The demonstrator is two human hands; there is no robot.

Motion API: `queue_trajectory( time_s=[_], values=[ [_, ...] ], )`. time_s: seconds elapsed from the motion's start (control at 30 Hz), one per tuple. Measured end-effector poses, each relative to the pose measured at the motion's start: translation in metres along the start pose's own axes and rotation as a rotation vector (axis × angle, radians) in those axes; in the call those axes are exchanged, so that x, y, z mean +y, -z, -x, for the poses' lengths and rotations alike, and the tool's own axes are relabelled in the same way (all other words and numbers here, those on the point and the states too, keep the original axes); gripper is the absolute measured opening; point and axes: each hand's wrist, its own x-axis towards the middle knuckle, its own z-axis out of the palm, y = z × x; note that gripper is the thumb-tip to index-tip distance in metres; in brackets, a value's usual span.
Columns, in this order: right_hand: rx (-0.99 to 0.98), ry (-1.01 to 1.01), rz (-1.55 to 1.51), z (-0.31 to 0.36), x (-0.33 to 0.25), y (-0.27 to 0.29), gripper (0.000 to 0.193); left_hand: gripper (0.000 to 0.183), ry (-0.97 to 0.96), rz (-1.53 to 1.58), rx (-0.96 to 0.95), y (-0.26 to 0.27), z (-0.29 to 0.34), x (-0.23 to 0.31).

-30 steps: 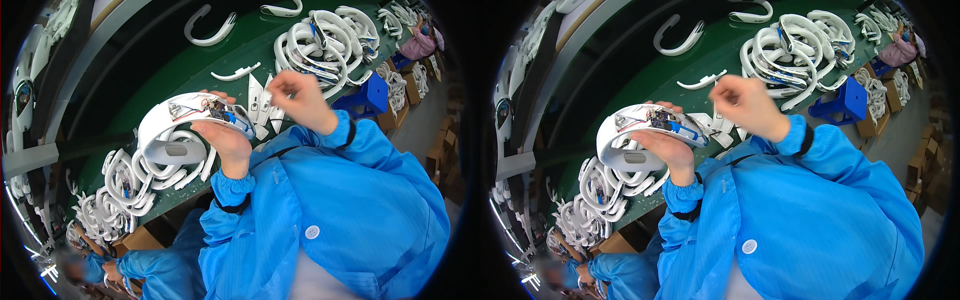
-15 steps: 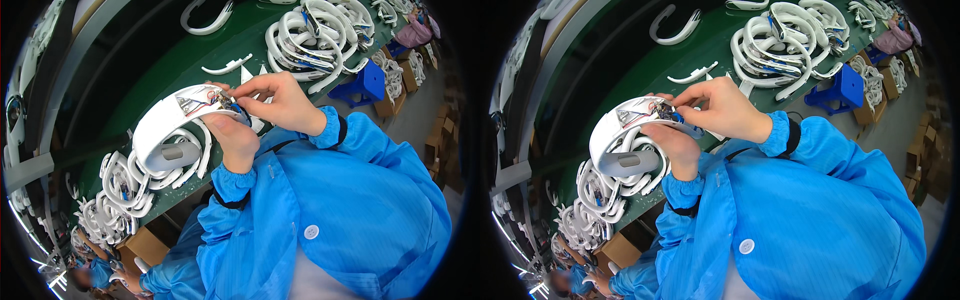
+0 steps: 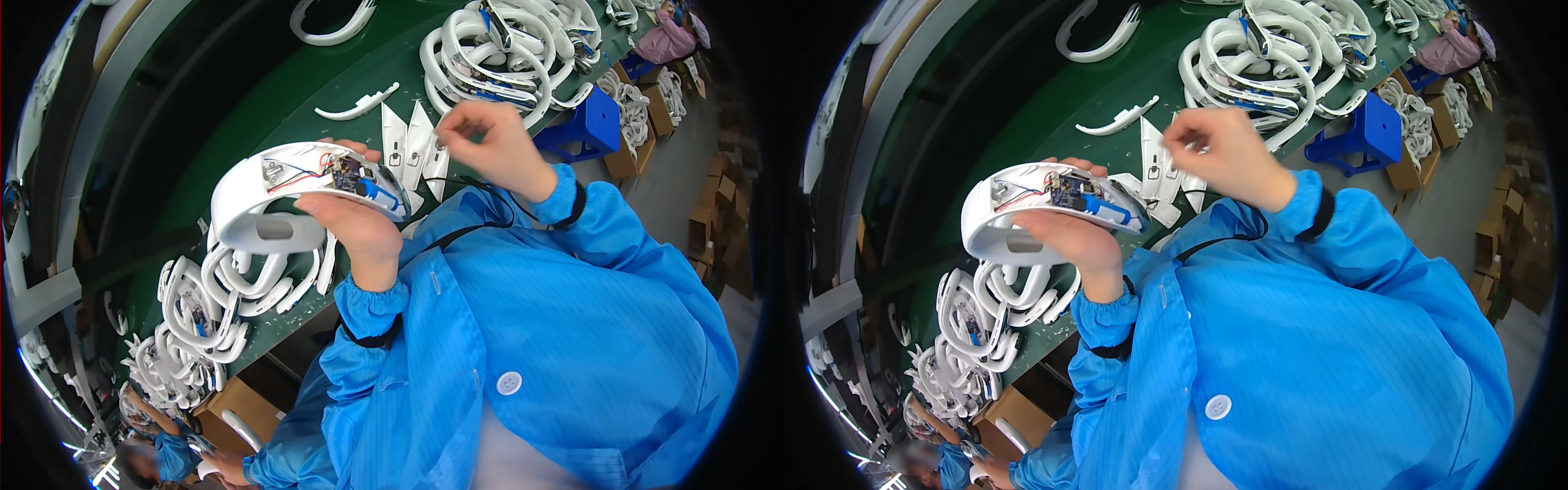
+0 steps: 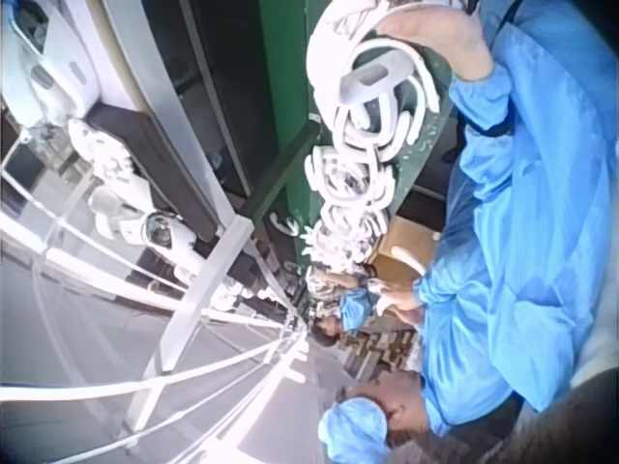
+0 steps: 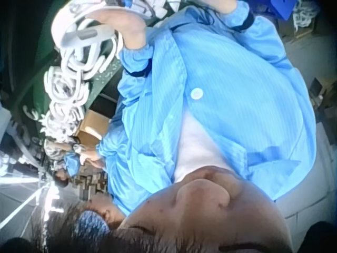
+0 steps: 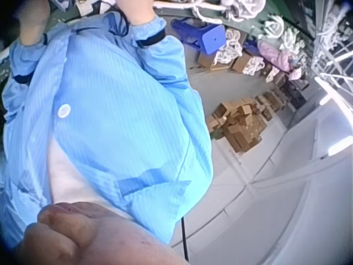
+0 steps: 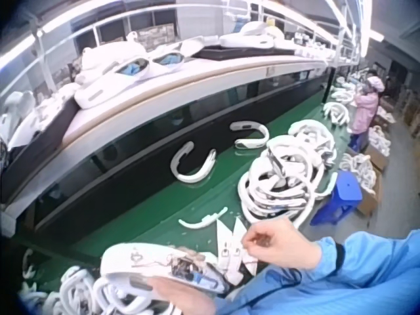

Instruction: Assembling and packing neck-worn electronic massage or cooling devices on a factory line.

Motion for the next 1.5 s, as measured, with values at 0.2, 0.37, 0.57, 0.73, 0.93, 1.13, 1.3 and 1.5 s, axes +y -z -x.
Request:
queue_trajectory(
  time_s=[0.2, 0.37, 0.57, 0.73, 0.93, 1.13, 1.3, 1.5],
  values=[
    [-0.371, -0.385, 0.375, 0.027, 0.077, 0.062, 0.013, 0.079, 0.038, 0.108, -0.058, 0.027, -0.007, 0.013],
    [-0.025, -0.329, 0.215, 0.063, 0.141, 0.076, 0.02, 0.079, 0.127, 0.145, -0.082, 0.028, -0.012, 0.012],
    [-0.239, -0.577, 0.371, 0.047, 0.121, 0.074, 0.023, 0.08, 0.225, 0.111, -0.1, 0.03, -0.01, 0.012],
    [-0.173, -0.389, 0.174, 0.035, 0.125, 0.07, 0.023, 0.08, 0.295, 0.223, -0.171, 0.036, -0.012, 0.015],
    [-0.273, -0.174, 0.314, 0.005, 0.135, 0.038, 0.032, 0.078, 0.35, 0.269, -0.175, 0.034, -0.014, 0.017],
    [-0.33, 0.213, 0.845, -0.021, 0.159, 0.0, 0.037, 0.075, 0.383, 0.231, -0.094, 0.032, -0.015, 0.017],
    [-0.333, 0.243, 0.989, -0.035, 0.177, -0.007, 0.026, 0.073, 0.407, 0.297, -0.127, 0.039, -0.014, 0.017],
    [-0.368, 0.327, 1.092, -0.029, 0.187, -0.006, 0.019, 0.074, 0.437, 0.33, -0.106, 0.043, -0.013, 0.014]
  ],
)
